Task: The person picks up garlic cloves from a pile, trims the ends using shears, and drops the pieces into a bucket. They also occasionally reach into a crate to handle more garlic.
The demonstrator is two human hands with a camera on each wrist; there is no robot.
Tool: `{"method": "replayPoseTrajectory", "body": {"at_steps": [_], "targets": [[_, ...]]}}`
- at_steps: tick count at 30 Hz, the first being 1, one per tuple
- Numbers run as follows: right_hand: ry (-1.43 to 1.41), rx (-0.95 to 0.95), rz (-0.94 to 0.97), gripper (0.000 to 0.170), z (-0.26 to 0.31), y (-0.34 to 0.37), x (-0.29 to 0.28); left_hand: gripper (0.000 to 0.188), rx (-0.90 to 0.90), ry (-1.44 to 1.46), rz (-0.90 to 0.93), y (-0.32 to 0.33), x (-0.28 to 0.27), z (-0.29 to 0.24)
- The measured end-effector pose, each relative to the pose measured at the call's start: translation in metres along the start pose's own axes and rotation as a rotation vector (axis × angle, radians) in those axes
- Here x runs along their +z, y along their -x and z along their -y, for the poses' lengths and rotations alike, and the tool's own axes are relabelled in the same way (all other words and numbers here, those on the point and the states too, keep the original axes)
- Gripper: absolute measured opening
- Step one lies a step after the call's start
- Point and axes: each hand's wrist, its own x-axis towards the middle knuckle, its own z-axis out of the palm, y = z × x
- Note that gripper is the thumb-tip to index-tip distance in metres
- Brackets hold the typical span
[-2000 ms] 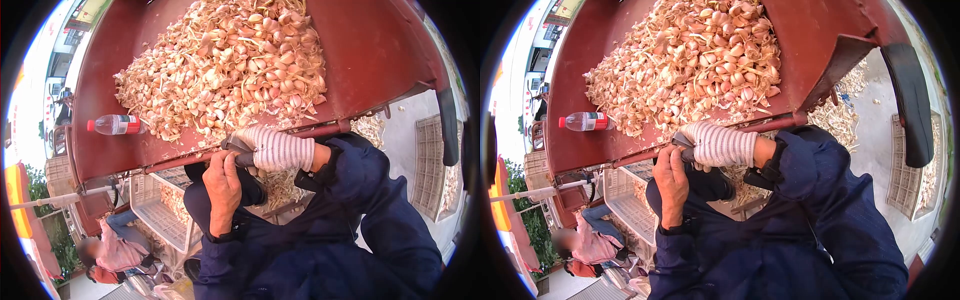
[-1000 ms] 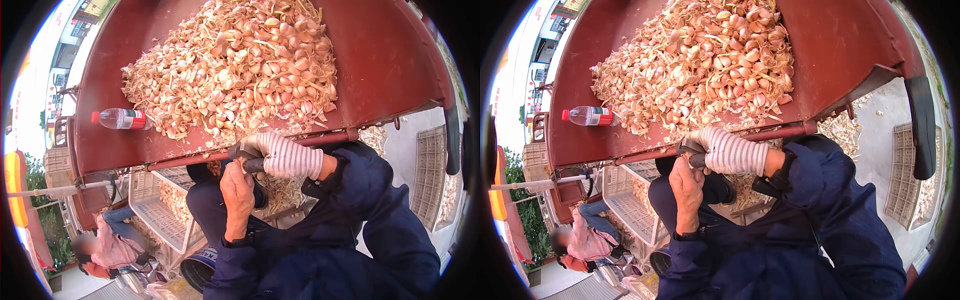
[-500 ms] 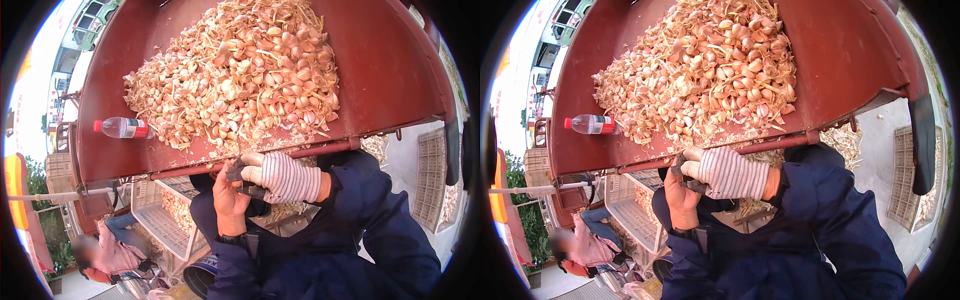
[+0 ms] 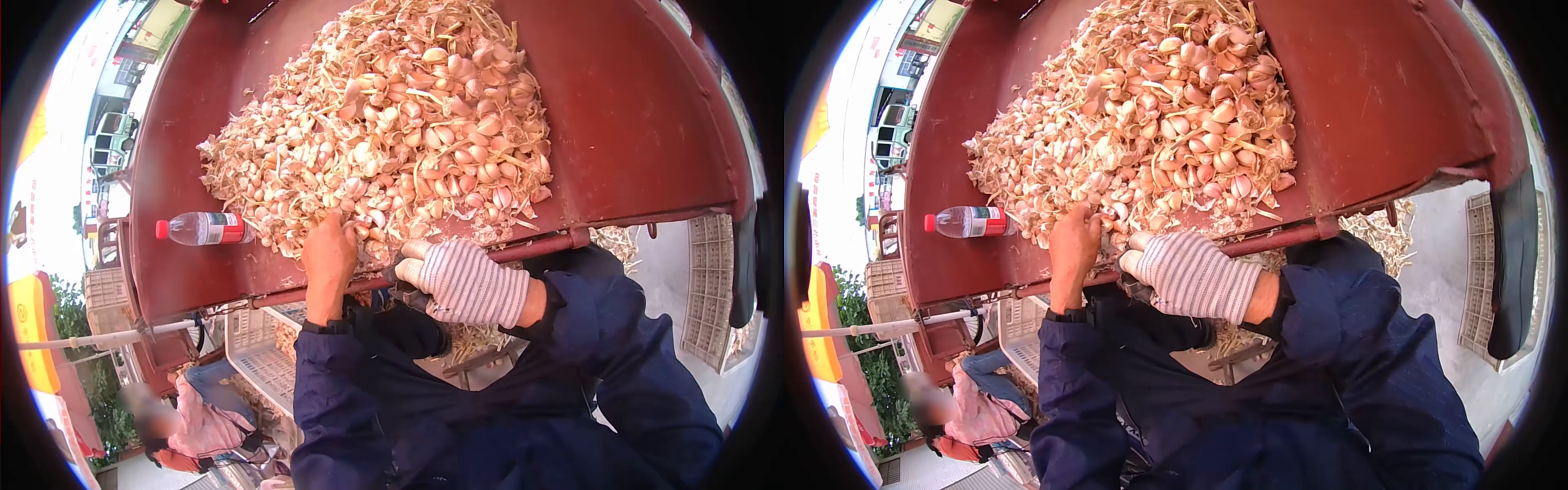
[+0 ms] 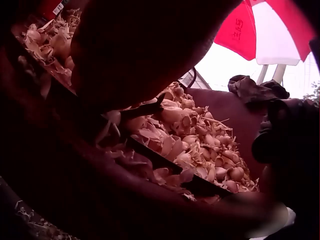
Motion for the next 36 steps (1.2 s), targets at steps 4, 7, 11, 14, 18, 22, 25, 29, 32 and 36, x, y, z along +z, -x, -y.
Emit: {"method": "replayPoseTrajectory", "body": {"at_steps": [4, 7, 11, 14, 18, 22, 25, 29, 32, 36], "targets": [[-0.013, -0.003, -0.034, 0.027, 0.0, 0.001, -0.003, 0.019, 0.027, 0.096, -0.007, -0.002, 0.011, 0.027], [0.01, 0.043, 0.002, 0.03, 0.004, -0.001, -0.011, 0.01, -0.36, 1.647, 0.201, 0.017, -0.007, 0.05], [0.028, 0.044, -0.01, 0.024, 0.003, -0.004, -0.008, 0.024, -0.173, 2.285, 0.244, 0.054, -0.005, 0.091], [0.006, 0.049, 0.018, 0.024, 0.005, -0.007, -0.006, 0.03, -0.164, 2.317, 0.113, 0.081, -0.012, 0.105], [0.027, 0.05, 0.01, 0.027, 0.01, -0.012, -0.006, 0.038, -0.216, 2.361, 0.035, 0.122, -0.003, 0.146], [-0.072, 0.123, -0.104, 0.025, 0.003, -0.015, 0.005, 0.032, -0.551, 2.165, -0.184, 0.172, 0.007, 0.191], [-0.039, 0.149, -0.111, 0.019, -0.003, -0.019, 0.01, 0.018, -0.745, 2.095, -0.378, 0.214, 0.024, 0.244], [-0.063, 0.319, -0.09, 0.033, 0.009, -0.022, -0.008, 0.039, -1.189, 0.602, -0.139, 0.25, 0.036, 0.281], [0.065, 0.318, -0.058, 0.044, 0.004, -0.023, -0.013, 0.043, -0.822, 0.097, -0.294, 0.23, 0.044, 0.296], [0.093, 0.315, -0.059, 0.047, 0.001, -0.022, -0.013, 0.023, -0.537, 0.855, -0.204, 0.127, -0.011, 0.145]]}}
